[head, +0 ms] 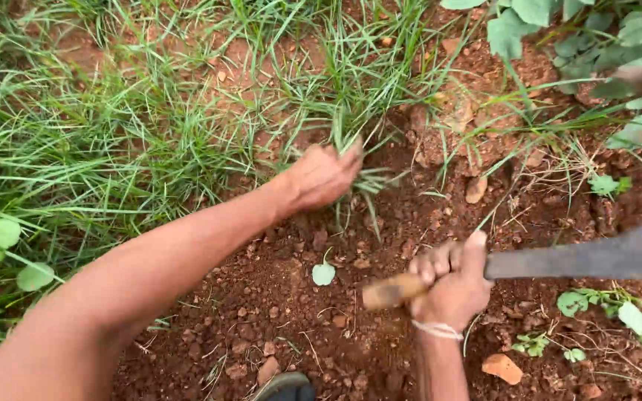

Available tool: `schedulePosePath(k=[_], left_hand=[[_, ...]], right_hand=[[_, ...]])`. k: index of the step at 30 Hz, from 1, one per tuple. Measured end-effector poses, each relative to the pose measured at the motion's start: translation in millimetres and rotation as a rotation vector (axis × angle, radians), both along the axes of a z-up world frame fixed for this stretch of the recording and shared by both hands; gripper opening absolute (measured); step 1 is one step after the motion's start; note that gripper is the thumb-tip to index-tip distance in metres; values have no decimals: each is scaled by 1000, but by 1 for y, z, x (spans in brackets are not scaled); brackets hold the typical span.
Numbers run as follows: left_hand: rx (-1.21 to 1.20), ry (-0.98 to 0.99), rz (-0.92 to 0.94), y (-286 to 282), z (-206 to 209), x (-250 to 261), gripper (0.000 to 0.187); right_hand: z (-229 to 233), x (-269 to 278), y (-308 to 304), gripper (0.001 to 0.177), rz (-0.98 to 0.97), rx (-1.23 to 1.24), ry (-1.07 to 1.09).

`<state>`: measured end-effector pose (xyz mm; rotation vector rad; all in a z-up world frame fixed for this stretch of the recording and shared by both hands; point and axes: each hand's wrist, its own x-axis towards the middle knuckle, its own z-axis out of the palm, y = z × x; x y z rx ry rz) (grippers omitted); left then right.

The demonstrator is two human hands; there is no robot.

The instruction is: Using a hand sickle and manual pulling to remove weeds from the soil around tomato plants.

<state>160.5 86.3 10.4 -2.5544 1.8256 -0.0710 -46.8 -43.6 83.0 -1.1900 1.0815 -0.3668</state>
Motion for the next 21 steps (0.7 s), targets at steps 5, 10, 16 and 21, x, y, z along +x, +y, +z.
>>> schedulePosePath(k=[5, 10, 16, 21], left_hand=[[-127, -265, 119, -41, -23, 48, 48], [37, 97, 250, -77, -67, 63, 26], [86, 209, 246, -62, -63, 48, 26], [74, 277, 175, 1, -44, -14, 16]], right_hand=[[-69, 7, 45, 35, 247, 531, 323], [-40, 4, 35, 38, 272, 677, 186], [-35, -35, 44, 44, 241, 578, 278], [-39, -74, 43, 44, 195, 453, 496]])
